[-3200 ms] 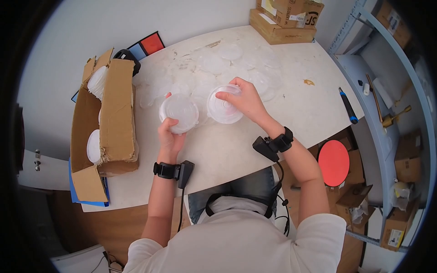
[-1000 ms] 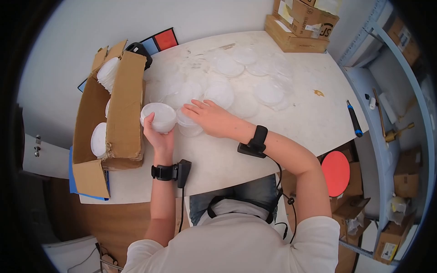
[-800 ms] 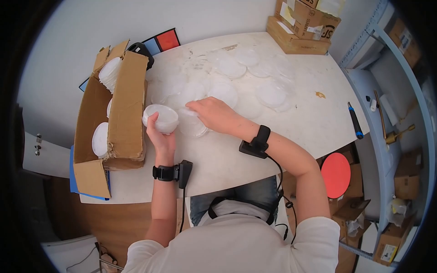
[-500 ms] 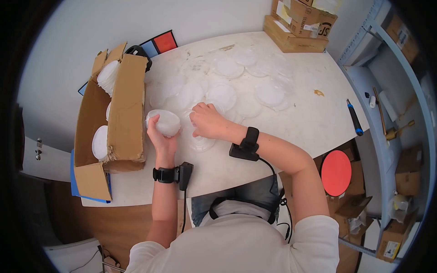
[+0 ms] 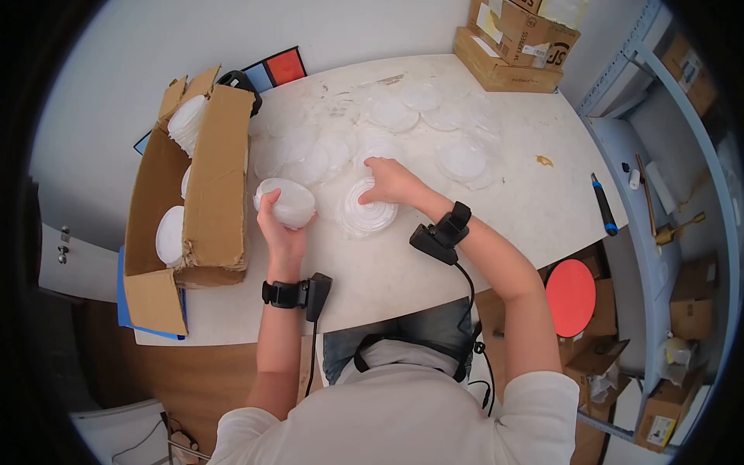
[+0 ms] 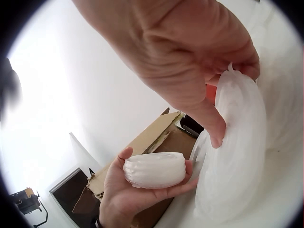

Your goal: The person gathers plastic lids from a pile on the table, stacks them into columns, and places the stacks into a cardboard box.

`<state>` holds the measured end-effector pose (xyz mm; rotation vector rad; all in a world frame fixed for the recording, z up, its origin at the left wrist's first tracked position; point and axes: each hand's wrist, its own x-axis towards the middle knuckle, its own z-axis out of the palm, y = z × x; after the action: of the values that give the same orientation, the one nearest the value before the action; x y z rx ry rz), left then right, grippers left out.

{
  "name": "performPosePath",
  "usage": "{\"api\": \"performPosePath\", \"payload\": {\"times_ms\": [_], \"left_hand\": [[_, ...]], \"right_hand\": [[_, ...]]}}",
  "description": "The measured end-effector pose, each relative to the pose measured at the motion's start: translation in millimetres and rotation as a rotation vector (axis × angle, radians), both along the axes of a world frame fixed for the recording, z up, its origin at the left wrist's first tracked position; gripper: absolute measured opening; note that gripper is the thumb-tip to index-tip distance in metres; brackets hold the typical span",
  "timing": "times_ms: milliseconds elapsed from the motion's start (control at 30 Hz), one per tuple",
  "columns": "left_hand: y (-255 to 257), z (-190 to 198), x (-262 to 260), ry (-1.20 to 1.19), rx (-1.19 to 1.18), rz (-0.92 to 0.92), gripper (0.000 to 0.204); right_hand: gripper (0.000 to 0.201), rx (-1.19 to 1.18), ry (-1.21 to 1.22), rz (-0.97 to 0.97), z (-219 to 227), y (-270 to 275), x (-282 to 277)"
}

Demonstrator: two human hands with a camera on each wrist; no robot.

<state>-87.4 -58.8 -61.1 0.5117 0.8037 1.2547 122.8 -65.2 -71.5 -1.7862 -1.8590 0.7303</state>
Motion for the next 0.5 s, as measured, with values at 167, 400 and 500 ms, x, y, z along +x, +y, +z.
{"api": "performPosePath", "payload": {"times_ms": [167,400,500], "left_hand": [[-0.6,-0.3,0.5,-0.009,0.006,-0.035,0.031],[-2.0,1.7,2.0,-0.032,0.018,-0.071,0.032],[-2.3,1.8,3.1,-0.029,0.014,-0.070,0.032]], "right_hand": [[0.044,0.138,-0.221,0.084,-5.8,-10.9,-7.9],[0.044,-0.053,-0.084,0.085,20.8,-24.1,-19.8],[0.038,-0.035,-0.112,0.117,27.0,-27.2,-21.5]]}}
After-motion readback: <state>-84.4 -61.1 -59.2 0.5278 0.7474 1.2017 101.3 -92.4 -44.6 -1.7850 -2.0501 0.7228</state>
